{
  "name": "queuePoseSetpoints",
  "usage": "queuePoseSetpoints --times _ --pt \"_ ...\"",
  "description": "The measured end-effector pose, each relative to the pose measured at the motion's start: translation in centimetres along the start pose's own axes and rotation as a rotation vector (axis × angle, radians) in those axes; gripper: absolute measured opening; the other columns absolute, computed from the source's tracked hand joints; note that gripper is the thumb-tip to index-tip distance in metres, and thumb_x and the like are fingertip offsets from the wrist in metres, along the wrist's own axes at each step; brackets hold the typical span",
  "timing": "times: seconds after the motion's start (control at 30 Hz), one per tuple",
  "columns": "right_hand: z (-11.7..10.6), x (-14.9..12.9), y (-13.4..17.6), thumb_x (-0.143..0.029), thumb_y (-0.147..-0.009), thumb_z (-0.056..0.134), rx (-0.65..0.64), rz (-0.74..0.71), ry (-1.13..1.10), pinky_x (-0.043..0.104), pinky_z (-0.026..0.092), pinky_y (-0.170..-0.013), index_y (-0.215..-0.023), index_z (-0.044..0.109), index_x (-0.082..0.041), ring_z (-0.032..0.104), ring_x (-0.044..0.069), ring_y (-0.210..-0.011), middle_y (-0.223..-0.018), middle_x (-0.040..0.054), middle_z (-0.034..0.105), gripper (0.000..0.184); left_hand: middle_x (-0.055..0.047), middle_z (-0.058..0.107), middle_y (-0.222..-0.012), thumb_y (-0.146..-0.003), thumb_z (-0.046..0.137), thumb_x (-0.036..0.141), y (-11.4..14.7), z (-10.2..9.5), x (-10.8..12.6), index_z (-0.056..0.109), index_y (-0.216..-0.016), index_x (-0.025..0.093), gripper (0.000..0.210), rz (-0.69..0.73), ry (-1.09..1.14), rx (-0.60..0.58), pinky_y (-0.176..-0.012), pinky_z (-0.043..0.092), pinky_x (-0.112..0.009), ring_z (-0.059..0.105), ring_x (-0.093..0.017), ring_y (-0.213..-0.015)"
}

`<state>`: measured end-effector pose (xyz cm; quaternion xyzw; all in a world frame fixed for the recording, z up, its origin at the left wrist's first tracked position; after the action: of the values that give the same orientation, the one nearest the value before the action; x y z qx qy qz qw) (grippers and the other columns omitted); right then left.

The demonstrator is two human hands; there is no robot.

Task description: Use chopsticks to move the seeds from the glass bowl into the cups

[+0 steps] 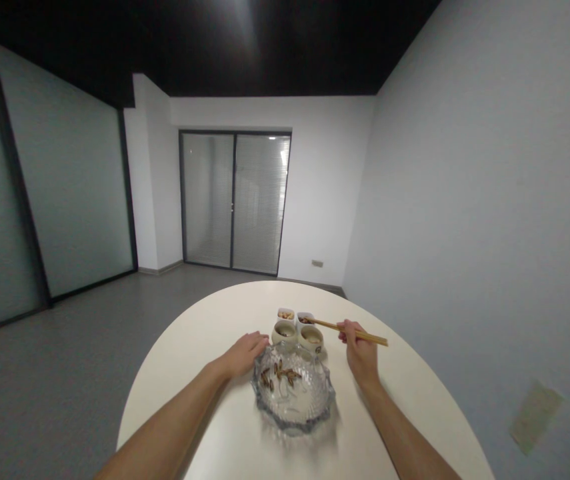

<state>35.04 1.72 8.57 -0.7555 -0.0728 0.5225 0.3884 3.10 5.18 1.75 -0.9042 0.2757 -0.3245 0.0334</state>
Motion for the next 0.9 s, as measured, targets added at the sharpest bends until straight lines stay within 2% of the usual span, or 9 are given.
queuePoseSetpoints --times 0.13,0.3,0.53,0.73,0.9 --pt "0.0 0.3 -0.1 -0.075 -0.097 0.048 -0.011 0.005 0.023 0.034 0.048 -0.069 -0.082 0.075 -0.02 0.063 0.023 -0.071 -0.07 0.0035 0.067 0.063 -0.01 0.064 -0.149 -0.111 0.022 0.058 0.0 0.1 -0.1 0.066 -0.139 0.021 0.065 0.002 -0.002 -0.006 -0.124 0.03 -0.047 0.052 -0.031 -0.138" --pt "-0.6 0.3 -0.4 -0.074 -0.095 0.049 0.02 0.021 0.046 0.035 0.047 -0.068 -0.085 0.077 -0.021 0.062 0.023 -0.069 -0.07 0.0034 0.067 0.061 -0.01 0.07 -0.137 -0.111 0.019 0.057 0.2 -0.5 0.9 0.069 -0.133 0.022 0.065 0.032 -0.018 0.011 -0.119 0.037 -0.043 0.06 -0.029 -0.127" --pt "-1.2 -1.7 -0.5 -0.072 -0.094 0.053 0.035 -0.039 -0.045 0.034 0.048 -0.062 -0.081 0.077 -0.02 0.06 0.022 -0.065 -0.067 0.0043 0.066 0.058 -0.01 0.069 -0.137 -0.112 0.019 0.052 0.1 -0.3 0.6 0.069 -0.13 0.021 0.061 0.049 -0.038 0.01 -0.117 0.038 -0.042 0.058 -0.028 -0.126" --pt "-1.0 -4.2 0.4 -0.078 -0.094 0.053 -0.101 -0.06 -0.151 0.03 0.044 -0.051 -0.07 0.076 -0.021 0.054 0.018 -0.053 -0.056 0.0027 0.059 0.065 -0.011 0.069 -0.138 -0.112 0.021 0.053 0.0 -0.2 0.1 0.068 -0.132 0.021 0.059 0.044 -0.025 0.013 -0.118 0.037 -0.043 0.057 -0.028 -0.128" --pt "0.3 -5.0 1.4 -0.079 -0.091 0.057 -0.266 -0.041 -0.194 0.029 0.044 -0.05 -0.066 0.075 -0.021 0.054 0.018 -0.052 -0.054 0.0028 0.059 0.066 -0.01 0.07 -0.134 -0.112 0.022 0.052 0.1 -0.4 0.7 0.069 -0.13 0.022 0.058 0.037 -0.017 0.016 -0.115 0.039 -0.041 0.058 -0.027 -0.124"
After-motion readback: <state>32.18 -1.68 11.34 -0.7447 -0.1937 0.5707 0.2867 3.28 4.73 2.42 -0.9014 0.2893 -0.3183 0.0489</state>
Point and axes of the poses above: each hand's wrist, its own y-axis away from the middle knuckle, its own z-axis out of the palm, x = y × z, the point moved 6 cm from there along -y, towards the middle knuckle
